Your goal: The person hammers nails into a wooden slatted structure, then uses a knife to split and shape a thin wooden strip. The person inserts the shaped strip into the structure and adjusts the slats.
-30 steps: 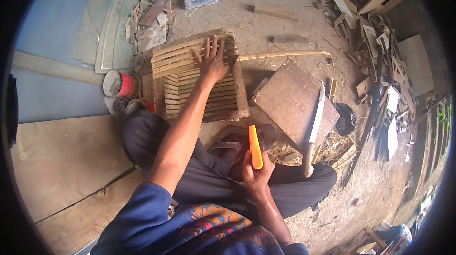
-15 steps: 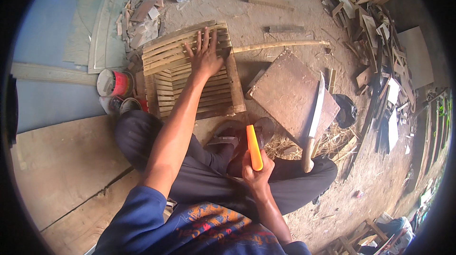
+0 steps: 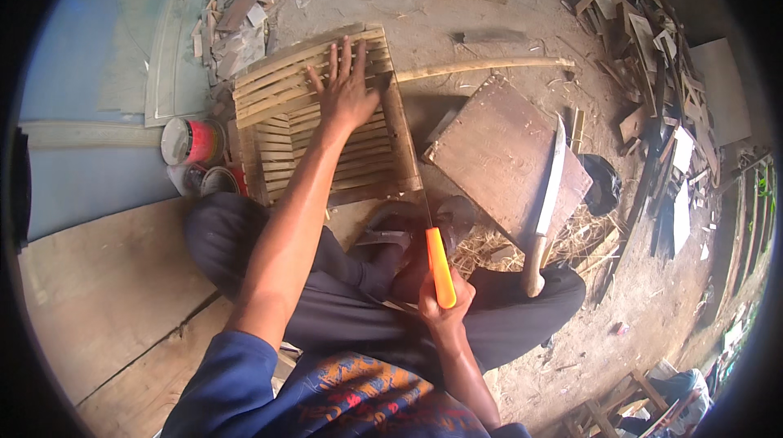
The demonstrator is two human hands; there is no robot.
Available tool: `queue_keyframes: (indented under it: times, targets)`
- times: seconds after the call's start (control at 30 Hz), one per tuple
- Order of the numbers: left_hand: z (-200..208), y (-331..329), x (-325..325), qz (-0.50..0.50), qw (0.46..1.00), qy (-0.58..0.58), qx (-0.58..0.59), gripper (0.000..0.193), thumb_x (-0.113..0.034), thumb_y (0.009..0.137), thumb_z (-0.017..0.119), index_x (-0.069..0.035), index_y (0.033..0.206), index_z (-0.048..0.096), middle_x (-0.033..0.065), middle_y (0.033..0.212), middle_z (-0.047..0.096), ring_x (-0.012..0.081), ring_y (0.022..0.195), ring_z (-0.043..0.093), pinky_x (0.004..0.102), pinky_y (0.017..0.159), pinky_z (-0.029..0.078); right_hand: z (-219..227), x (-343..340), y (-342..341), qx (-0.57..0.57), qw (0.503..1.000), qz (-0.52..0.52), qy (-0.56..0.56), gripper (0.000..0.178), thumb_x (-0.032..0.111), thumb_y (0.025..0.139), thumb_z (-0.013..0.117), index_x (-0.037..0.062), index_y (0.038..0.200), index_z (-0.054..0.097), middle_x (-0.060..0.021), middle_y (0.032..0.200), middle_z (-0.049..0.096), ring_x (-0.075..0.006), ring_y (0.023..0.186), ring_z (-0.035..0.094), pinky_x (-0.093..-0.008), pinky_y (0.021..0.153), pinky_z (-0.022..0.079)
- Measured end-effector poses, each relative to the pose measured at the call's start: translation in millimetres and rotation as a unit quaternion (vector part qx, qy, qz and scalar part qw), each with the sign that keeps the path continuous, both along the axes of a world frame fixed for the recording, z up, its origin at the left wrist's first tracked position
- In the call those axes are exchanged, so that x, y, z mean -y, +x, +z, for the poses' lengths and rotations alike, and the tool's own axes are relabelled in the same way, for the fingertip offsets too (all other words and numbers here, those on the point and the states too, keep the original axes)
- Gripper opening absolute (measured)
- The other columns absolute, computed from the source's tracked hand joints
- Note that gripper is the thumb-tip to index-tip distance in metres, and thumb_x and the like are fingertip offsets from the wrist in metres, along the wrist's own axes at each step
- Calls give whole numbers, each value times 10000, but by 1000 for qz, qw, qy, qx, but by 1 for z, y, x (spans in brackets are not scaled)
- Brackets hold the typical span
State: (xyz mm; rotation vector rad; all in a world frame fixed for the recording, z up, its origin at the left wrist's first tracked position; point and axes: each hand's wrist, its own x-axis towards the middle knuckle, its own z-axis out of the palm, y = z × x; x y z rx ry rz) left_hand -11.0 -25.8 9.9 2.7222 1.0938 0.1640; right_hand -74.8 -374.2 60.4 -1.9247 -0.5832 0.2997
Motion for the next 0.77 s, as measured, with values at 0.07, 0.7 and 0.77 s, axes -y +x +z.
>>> queue_keyframes:
  times: [0.07, 0.7, 0.77]
  targets:
    - [-5, 0, 2, 3, 1000, 6, 15, 919, -436, 809, 636, -155, 1557, 181, 111, 1632, 46, 299, 1506, 18, 689, 1120, -79, 3, -6, 2, -25, 999, -5, 24, 21, 21, 752, 597, 23, 733, 589, -85, 596, 547, -206, 478, 571, -306, 496, 454]
    - [-7, -2, -1, 7, 1000, 12, 8, 970, -427, 789, 685, -176, 1562, 154, 109, 1633, 34, 295, 1506, 24, 692, 1123, -69, 8, -2, -3, -45, 999, 4, 6, 32, 30, 767, 612, 4, 784, 612, -89, 594, 583, -187, 522, 632, -283, 512, 483]
    - [-8, 1, -2, 4, 1000, 11, 11, 963, -446, 802, 676, -183, 1563, 149, 113, 1632, 38, 306, 1505, 22, 695, 1120, -61, 0, 3, -3, -10, 1000, -6, 3, 78, 45, 779, 617, 4, 839, 647, -47, 607, 605, -199, 505, 622, -276, 529, 497]
